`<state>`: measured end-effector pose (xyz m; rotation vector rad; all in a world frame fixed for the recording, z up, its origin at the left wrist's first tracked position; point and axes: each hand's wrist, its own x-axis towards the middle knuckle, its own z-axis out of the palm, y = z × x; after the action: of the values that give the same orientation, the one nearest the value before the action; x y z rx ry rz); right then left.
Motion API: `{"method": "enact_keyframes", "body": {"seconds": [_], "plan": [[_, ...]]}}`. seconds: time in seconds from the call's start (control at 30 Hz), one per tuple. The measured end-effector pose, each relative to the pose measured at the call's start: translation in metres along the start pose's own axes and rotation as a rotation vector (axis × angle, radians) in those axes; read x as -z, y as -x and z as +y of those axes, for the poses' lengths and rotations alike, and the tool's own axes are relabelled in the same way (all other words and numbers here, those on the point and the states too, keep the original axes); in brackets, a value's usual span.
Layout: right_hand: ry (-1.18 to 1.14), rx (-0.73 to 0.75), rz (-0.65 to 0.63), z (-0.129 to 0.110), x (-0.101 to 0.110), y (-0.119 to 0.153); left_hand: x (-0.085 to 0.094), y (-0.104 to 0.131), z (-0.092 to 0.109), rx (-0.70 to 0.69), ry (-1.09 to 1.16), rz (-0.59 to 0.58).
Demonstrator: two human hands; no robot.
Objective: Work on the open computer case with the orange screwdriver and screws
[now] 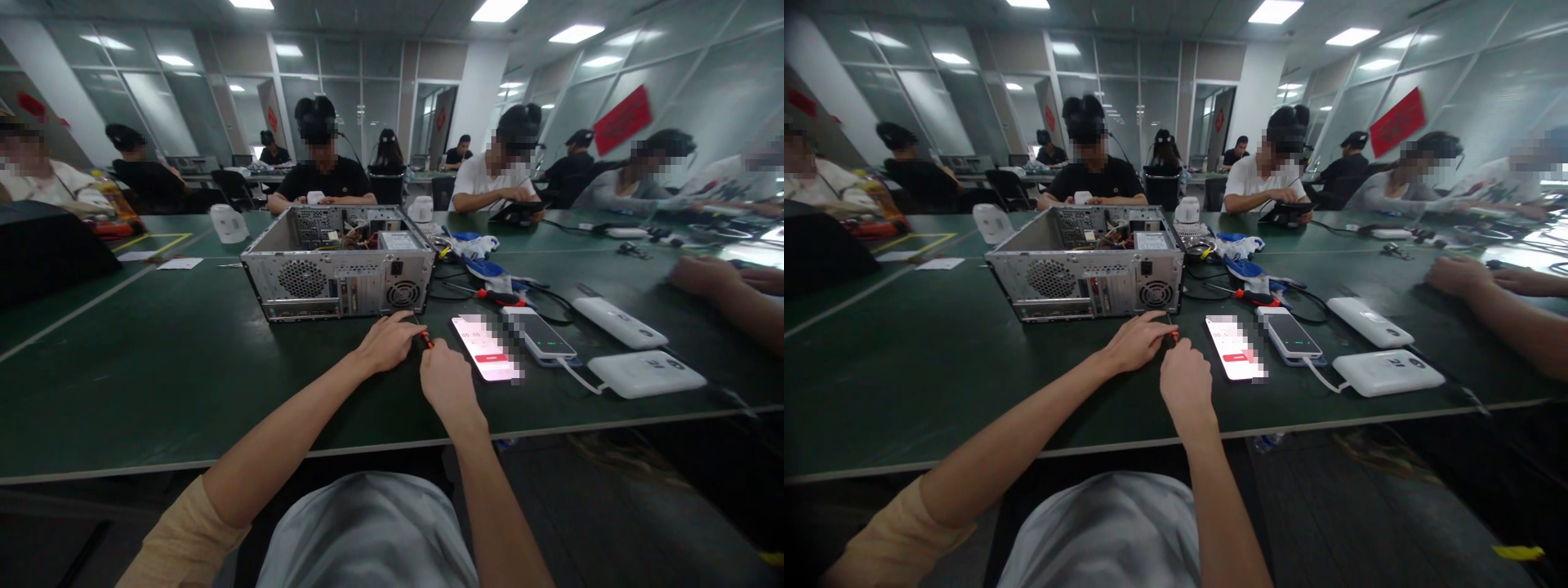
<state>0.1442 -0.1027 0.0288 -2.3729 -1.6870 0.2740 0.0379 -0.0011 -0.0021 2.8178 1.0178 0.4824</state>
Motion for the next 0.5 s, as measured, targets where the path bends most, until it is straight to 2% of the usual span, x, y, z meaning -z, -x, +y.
{"method": "enact_keyframes", "body": {"seconds": [0.1, 0.17, 0.37, 0.5], "plan": [[-0.078, -0.022, 0.105, -0.003, -0.012, -0.002, -0.002, 0.001, -0.002, 0.003, 0.012, 0.012], [-0.127, 0.015, 0.154, -0.005, -0.018, -0.001, -0.003, 0.002, -0.004, 0.008, 0.02, 0.008], [-0.112, 0.016, 0.128, -0.006, -0.021, -0.002, -0.002, 0.004, -0.001, 0.029, -0.006, 0.054], [-0.092, -0.015, 0.179, -0.007, -0.024, -0.004, 0.004, 0.005, 0.001, 0.128, -0.05, 0.15]]}}
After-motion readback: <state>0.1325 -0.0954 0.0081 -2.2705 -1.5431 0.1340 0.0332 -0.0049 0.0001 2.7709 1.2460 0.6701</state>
